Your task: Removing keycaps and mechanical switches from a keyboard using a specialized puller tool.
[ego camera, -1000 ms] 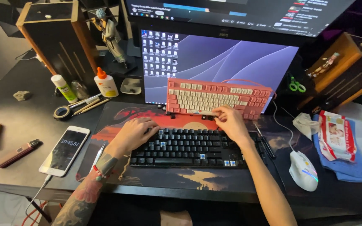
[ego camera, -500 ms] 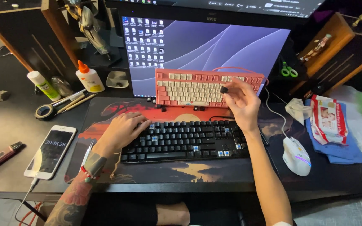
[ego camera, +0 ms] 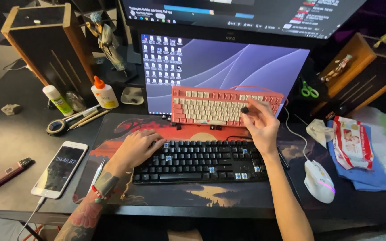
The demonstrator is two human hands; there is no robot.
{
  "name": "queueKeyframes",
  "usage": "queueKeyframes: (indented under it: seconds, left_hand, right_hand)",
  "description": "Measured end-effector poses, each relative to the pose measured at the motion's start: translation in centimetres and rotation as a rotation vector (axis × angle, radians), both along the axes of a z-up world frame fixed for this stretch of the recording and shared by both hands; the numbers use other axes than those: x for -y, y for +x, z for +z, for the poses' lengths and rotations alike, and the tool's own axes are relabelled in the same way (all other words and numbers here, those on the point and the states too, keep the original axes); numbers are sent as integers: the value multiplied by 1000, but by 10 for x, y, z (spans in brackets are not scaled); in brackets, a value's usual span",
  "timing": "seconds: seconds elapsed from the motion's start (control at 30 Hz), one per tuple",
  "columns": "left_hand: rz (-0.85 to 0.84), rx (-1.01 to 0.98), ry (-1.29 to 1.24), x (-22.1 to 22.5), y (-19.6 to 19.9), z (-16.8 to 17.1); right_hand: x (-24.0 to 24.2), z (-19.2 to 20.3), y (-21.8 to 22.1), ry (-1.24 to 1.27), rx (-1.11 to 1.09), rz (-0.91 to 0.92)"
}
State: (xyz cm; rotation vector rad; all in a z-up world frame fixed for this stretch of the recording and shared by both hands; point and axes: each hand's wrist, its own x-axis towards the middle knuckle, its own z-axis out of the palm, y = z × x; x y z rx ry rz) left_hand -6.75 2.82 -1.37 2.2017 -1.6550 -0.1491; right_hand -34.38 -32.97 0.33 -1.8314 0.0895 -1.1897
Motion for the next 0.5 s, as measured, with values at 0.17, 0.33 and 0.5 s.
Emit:
queueKeyframes:
  seconds: [0.17, 0.33, 0.5]
  left_hand:
    - [-8, 31, -6, 0, 1, -2]
    - [2, 37, -7, 0, -1, -1]
    - [5, 82, -33, 5, 4, -4]
  right_hand:
    - [3, -3, 0, 23, -20, -13]
    - [0, -1, -1, 18, -28, -19]
    - [-2, 9, 2, 15, -18, -43]
